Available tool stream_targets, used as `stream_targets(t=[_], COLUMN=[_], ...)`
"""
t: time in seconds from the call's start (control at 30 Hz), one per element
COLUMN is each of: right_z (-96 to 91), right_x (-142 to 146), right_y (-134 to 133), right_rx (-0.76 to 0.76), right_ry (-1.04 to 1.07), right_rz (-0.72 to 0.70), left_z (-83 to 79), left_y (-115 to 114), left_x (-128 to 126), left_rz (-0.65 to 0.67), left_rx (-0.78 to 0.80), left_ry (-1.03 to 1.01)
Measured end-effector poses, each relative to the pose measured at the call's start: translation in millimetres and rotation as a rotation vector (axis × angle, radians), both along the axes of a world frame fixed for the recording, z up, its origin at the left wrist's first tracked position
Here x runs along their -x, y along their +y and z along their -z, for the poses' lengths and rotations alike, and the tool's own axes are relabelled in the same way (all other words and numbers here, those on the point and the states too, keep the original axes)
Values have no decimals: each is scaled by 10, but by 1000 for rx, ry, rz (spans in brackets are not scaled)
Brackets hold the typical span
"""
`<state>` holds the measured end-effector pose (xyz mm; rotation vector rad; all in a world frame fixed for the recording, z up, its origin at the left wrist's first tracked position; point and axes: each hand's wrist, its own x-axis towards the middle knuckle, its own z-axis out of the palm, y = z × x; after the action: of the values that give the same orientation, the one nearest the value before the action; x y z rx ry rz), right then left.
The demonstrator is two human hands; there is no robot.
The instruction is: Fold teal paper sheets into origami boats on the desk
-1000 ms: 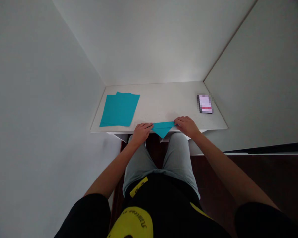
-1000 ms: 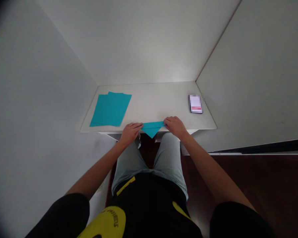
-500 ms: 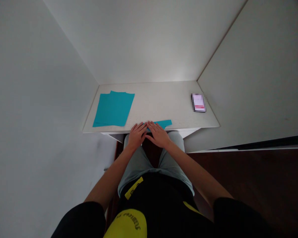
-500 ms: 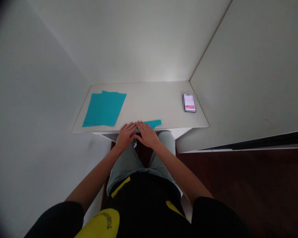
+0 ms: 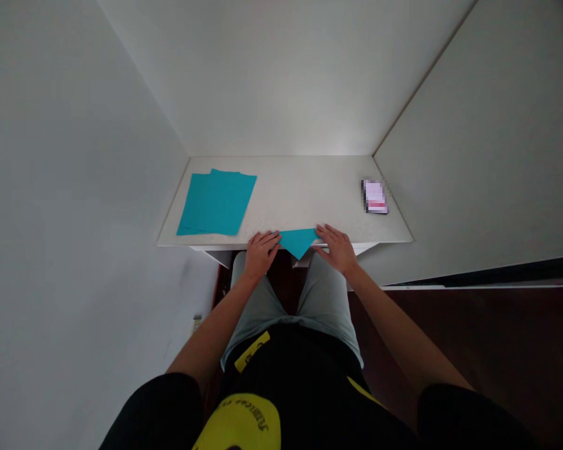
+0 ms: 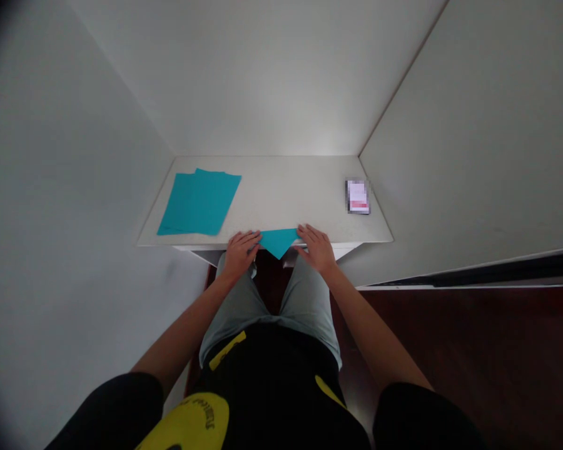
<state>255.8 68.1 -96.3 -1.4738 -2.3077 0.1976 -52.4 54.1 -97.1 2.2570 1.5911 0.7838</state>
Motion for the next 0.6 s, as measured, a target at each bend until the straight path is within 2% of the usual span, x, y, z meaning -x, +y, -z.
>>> stream_targets(t=[0.17,0.33,0.47,0.53,0.6], right_z=[-34,-57,-76,-119,-175], right_x=[78,59,49,81,172], right_y=[78,294,426,424,376], right_rx=[-14,60,116,64,-24], right_ry=[124,237,165,108,96], right_rz=[37,178,250,298,285], left_z=[-115,-235,-219,-192,-170], left_y=[185,489,562,536,496], left_x=[68,161,114,70,34], left_rz=[-68,-135,-136,-149,-176], left_rx=[101,247,223,164,108], left_ry=[-126,-218,-143,-90,-53])
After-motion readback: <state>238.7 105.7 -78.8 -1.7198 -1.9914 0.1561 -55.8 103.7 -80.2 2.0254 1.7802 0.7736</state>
